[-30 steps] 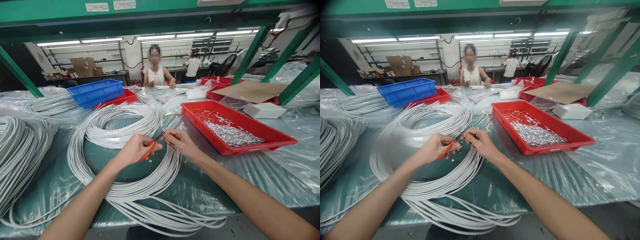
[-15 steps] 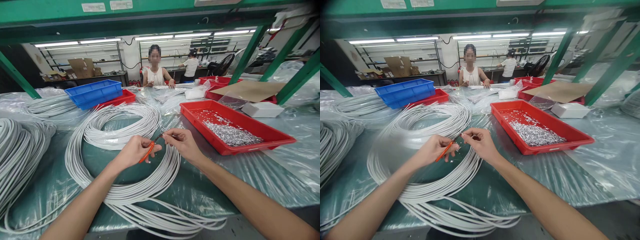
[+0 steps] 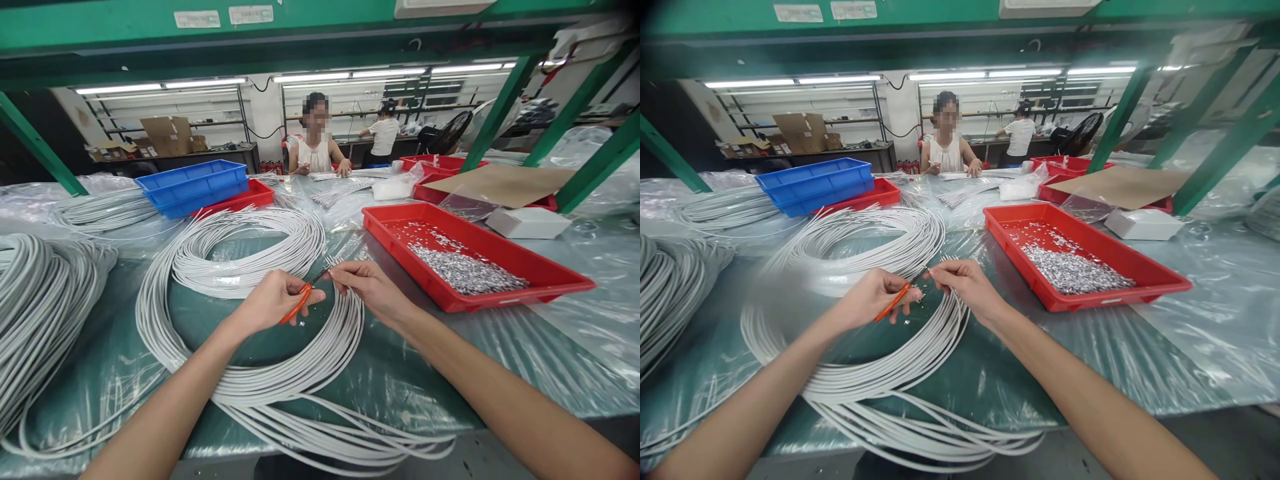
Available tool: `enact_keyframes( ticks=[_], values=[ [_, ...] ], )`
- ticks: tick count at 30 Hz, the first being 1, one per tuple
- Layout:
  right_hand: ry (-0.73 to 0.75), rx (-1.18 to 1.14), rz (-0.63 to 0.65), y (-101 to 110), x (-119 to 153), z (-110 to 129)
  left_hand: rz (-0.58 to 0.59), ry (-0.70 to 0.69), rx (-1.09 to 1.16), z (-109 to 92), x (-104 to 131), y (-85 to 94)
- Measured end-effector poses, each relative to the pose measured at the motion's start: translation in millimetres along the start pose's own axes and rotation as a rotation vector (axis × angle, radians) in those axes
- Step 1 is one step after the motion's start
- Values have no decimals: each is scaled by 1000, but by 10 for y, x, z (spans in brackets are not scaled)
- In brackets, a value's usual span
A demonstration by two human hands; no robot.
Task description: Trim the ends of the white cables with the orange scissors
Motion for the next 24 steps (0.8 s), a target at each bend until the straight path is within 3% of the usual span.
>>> enact_keyframes(
  ticks=[4,9,12,24],
  values=[
    [132,155,-84,17,21,64,15,3,38,-5,3,-18],
    [439,487,-194,-43,165,249,36,-26,69,-52,21,-20],
    [516,590,-207,-78,215,301,35,-7,85,-73,31,-13],
    [227,292,50,-128,83,146,-38,-11,93,-14,-4,-50]
  ],
)
Point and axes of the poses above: each hand's wrist, its own x-axis away from the middle knuckle, its own y-axis out of the back of the hand, z = x × y, the point moved 6 cm from there along -x, towards the middle knuckle, and after that the axes turned 8 degrees about -x, right-handed, at the moved point
